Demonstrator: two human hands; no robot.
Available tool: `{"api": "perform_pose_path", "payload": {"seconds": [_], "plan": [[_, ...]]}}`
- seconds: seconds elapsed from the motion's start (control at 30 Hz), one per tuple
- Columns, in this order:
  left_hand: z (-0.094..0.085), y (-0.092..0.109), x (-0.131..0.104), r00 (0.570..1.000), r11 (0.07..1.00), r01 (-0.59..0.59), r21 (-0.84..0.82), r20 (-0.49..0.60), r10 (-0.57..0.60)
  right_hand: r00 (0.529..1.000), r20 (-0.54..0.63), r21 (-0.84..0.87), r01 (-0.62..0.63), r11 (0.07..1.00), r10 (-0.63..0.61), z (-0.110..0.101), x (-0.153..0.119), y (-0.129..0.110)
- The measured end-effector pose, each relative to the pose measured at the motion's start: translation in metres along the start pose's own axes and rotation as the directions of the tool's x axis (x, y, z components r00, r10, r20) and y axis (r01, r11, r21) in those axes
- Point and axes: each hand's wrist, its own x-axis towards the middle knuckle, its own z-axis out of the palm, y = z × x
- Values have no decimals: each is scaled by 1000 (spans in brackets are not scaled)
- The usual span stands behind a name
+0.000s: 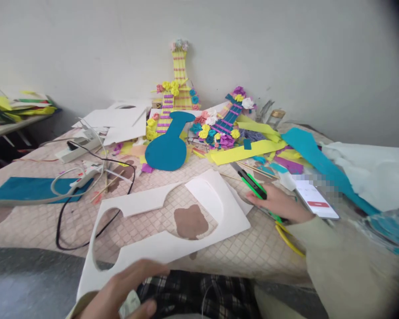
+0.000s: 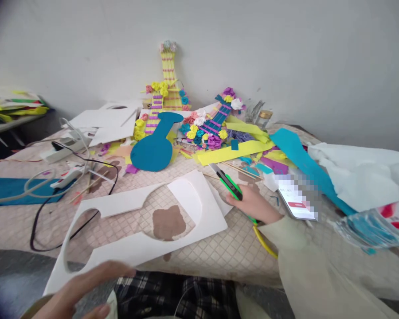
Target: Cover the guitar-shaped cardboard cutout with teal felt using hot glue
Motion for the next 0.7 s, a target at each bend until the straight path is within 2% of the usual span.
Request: {"api": "perform_pose_path", "payload": {"seconds": [0.03, 0.1, 0.2, 0.33, 0.5, 0.6, 0.7], "plan": [[2, 0, 14, 994, 980, -107, 168, 8, 108, 1000, 1, 16, -6, 1000, 6, 4, -7, 4], [11, -2, 40, 956, 859, -287, 424, 67, 287, 999, -14, 60, -32, 998, 33, 12, -16, 7], [25, -8, 66, 924, 739, -345, 579, 71, 376, 998, -51, 57, -43, 997, 46, 21, -21, 5], [27, -12, 71, 918, 713, -360, 602, 94, 385, 999, -46, 27, -18, 999, 19, 29, -29, -3], [14, -13, 65, 919, 718, -378, 585, 140, 369, 1000, -23, 83, 16, 996, -14, 37, -45, -10], [4, -18, 63, 910, 707, -402, 582, 166, 381, 996, -48, 166, -62, 984, 71, 39, -58, -14], [-4, -25, 58, 905, 690, -406, 600, 160, 393, 980, -33, 354, -170, 919, 194, 39, -76, -16]]}}
